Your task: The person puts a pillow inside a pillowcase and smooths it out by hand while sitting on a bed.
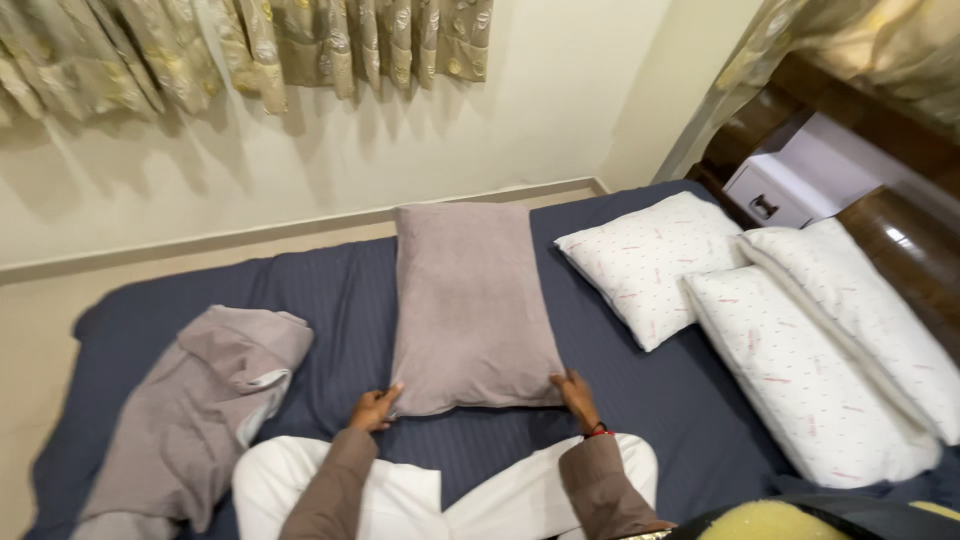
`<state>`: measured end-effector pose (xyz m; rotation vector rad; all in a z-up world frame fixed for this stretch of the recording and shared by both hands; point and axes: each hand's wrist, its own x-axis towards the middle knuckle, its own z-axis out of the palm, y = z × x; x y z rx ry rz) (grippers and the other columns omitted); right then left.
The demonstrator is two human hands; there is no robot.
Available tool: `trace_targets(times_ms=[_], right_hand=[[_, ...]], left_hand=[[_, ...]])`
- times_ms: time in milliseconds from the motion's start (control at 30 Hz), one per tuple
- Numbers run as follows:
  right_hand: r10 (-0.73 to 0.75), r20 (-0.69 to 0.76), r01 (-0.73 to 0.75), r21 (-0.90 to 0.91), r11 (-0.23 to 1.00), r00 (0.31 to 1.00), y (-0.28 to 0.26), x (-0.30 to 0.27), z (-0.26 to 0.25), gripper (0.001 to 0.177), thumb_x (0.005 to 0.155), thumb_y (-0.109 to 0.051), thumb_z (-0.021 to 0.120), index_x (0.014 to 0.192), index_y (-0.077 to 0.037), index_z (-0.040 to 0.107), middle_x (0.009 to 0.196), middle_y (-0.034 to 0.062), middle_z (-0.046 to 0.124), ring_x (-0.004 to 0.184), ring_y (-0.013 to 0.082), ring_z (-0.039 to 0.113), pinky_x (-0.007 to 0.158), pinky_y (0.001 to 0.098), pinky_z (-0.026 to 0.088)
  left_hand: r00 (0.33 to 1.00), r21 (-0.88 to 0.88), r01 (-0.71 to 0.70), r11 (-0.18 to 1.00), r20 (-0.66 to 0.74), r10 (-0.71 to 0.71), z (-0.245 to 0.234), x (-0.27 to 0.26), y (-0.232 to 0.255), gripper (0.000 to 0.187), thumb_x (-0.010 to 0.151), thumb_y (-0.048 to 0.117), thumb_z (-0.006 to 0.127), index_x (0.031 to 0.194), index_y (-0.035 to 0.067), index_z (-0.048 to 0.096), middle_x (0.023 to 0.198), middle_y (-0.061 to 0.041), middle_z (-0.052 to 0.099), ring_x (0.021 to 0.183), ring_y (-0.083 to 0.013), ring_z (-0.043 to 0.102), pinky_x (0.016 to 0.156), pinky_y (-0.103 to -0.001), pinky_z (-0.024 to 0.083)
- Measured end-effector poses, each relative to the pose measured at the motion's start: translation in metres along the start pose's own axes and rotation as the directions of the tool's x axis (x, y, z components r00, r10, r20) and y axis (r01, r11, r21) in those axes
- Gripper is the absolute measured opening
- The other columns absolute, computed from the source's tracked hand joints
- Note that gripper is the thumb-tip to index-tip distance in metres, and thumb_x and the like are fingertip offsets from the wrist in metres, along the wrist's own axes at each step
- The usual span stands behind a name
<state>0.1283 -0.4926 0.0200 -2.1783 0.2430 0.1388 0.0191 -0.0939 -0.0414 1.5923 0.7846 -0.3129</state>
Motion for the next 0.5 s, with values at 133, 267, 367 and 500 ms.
trace_targets(times_ms=[133,267,367,500], right_hand=[[0.155,0.316,-0.255,0.306,0.917,0.936,0.016,0.005,-0.021,0.067,0.089,-0.048,0.069,0.137,-0.002,0.061,0.133,0.0124,0.066,0.116,0.0248,0.062,0.088,0.0439,0.055],[-0.001,0.411,-0.186,0.414,0.891,0.912,0.019,-0.008,-0.019,0.055,0.098,-0.040,0.065,0.137,-0.001,0.065,0.118,0.0118,0.073,0.104,0.0237,0.065,0.084,0.0371,0.054],[-0.050,0.462,-0.151,0.388,0.909,0.886,0.019,-0.021,-0.010,0.046,0.095,-0.022,0.069,0.134,0.003,0.063,0.118,0.0136,0.075,0.103,0.0221,0.072,0.085,0.0350,0.062],[-0.146,0.428,-0.051,0.415,0.908,0.892,0.015,-0.015,-0.010,0.043,0.092,-0.013,0.071,0.130,0.007,0.064,0.114,0.0155,0.076,0.097,0.0210,0.074,0.080,0.0333,0.063]], left_hand=[[0.988,-0.267,-0.082,0.960,0.108,0.114,-0.007,0.021,0.016,0.047,0.082,0.041,0.085,0.105,0.001,0.075,0.082,-0.008,0.072,0.066,-0.0155,0.064,0.059,-0.030,0.051],[0.967,-0.358,-0.239,0.903,-0.007,0.253,-0.030,0.004,0.005,0.037,0.082,0.029,0.085,0.105,0.001,0.075,0.085,-0.006,0.074,0.068,-0.0135,0.069,0.061,-0.027,0.054],[0.980,-0.368,-0.193,0.910,-0.036,0.194,-0.047,-0.003,-0.004,0.033,0.083,0.020,0.084,0.105,-0.002,0.074,0.086,-0.011,0.076,0.070,-0.0179,0.073,0.060,-0.029,0.057],[0.965,-0.439,-0.255,0.862,-0.068,0.252,-0.062,-0.011,-0.014,0.029,0.085,0.013,0.082,0.106,-0.004,0.075,0.088,-0.015,0.078,0.073,-0.0210,0.077,0.062,-0.028,0.061]])
